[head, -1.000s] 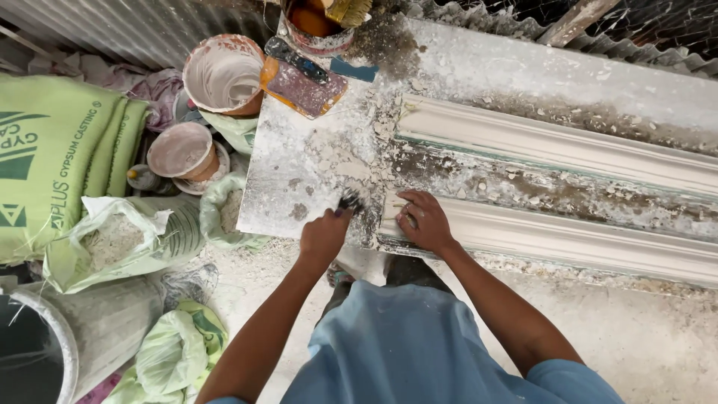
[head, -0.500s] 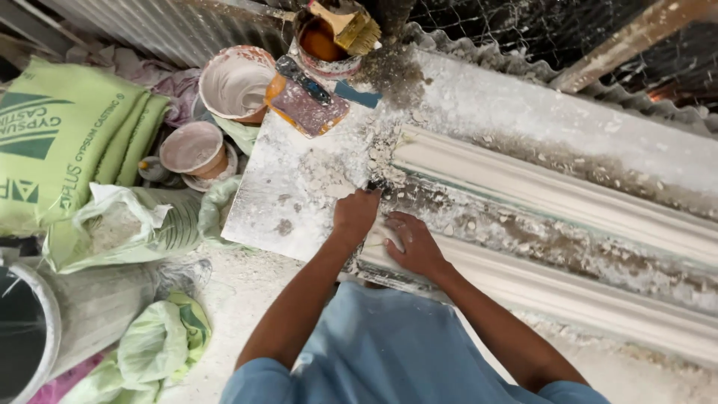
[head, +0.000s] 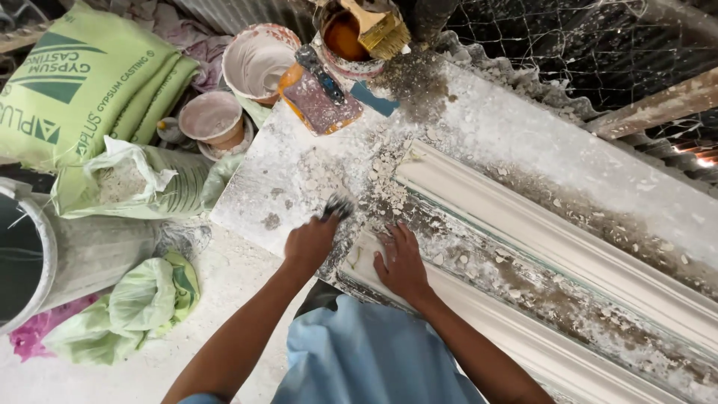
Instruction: The user is using a scraper tool to refine and clean excess material from decorative gypsum ceiling moldings on a workbench.
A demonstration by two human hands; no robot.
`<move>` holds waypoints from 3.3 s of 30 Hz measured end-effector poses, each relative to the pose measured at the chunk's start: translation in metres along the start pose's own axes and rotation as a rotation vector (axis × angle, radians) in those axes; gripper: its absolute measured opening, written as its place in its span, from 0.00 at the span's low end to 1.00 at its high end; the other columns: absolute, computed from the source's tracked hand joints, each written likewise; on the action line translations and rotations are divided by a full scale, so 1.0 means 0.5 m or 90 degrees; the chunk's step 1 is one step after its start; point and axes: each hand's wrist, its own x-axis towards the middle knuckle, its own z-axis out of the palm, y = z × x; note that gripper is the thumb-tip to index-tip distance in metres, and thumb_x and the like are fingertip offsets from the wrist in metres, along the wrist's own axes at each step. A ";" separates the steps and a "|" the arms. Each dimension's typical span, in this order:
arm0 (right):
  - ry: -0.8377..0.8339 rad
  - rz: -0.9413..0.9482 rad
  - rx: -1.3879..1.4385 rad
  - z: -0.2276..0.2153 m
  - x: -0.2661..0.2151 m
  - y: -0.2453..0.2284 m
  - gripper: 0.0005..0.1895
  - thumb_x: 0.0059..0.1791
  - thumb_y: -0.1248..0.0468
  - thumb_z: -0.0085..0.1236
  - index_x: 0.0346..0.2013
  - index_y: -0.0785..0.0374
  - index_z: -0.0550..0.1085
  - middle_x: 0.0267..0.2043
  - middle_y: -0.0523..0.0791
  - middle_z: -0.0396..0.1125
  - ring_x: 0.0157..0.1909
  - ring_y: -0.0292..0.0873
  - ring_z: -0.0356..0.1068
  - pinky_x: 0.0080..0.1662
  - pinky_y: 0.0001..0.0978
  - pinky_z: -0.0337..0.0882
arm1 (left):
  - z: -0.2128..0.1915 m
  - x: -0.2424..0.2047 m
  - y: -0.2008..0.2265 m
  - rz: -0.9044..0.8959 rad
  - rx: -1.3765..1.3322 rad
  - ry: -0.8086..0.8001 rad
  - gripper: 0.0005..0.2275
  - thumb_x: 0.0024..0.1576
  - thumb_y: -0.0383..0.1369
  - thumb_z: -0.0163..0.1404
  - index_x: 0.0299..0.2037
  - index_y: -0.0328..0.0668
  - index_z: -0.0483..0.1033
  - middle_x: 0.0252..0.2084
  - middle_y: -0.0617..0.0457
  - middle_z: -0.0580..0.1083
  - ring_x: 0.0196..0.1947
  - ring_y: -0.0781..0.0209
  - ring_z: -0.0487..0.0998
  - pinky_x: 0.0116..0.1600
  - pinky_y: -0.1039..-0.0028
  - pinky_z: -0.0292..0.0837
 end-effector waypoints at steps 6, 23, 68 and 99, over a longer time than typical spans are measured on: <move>-0.014 0.016 0.002 0.002 0.000 0.007 0.22 0.52 0.57 0.51 0.56 0.69 0.71 0.68 0.57 0.56 0.74 0.62 0.48 0.70 0.55 0.52 | -0.078 -0.039 0.039 0.002 -0.040 0.069 0.14 0.66 0.39 0.41 0.61 0.54 0.70 0.39 0.40 0.76 0.28 0.40 0.82 0.30 0.51 0.78; -0.045 0.039 -0.023 -0.002 0.001 -0.004 0.24 0.52 0.54 0.48 0.56 0.68 0.72 0.67 0.58 0.56 0.74 0.63 0.49 0.70 0.55 0.52 | -0.056 -0.074 0.033 -0.085 -0.081 0.038 0.16 0.66 0.38 0.38 0.64 0.54 0.65 0.38 0.38 0.76 0.30 0.40 0.83 0.31 0.51 0.80; -0.049 0.053 -0.061 -0.003 0.006 -0.007 0.22 0.50 0.56 0.49 0.56 0.65 0.71 0.66 0.56 0.58 0.72 0.62 0.52 0.70 0.56 0.52 | -0.065 -0.037 -0.042 -0.098 -0.091 0.117 0.13 0.64 0.34 0.39 0.55 0.45 0.71 0.33 0.37 0.77 0.30 0.38 0.82 0.33 0.49 0.79; -0.030 0.069 -0.093 0.013 0.004 -0.013 0.22 0.47 0.60 0.50 0.54 0.64 0.74 0.66 0.55 0.61 0.72 0.61 0.54 0.70 0.54 0.55 | -0.041 0.151 -0.259 -0.347 -0.057 0.312 0.11 0.64 0.32 0.46 0.52 0.35 0.73 0.51 0.43 0.72 0.35 0.45 0.81 0.37 0.59 0.78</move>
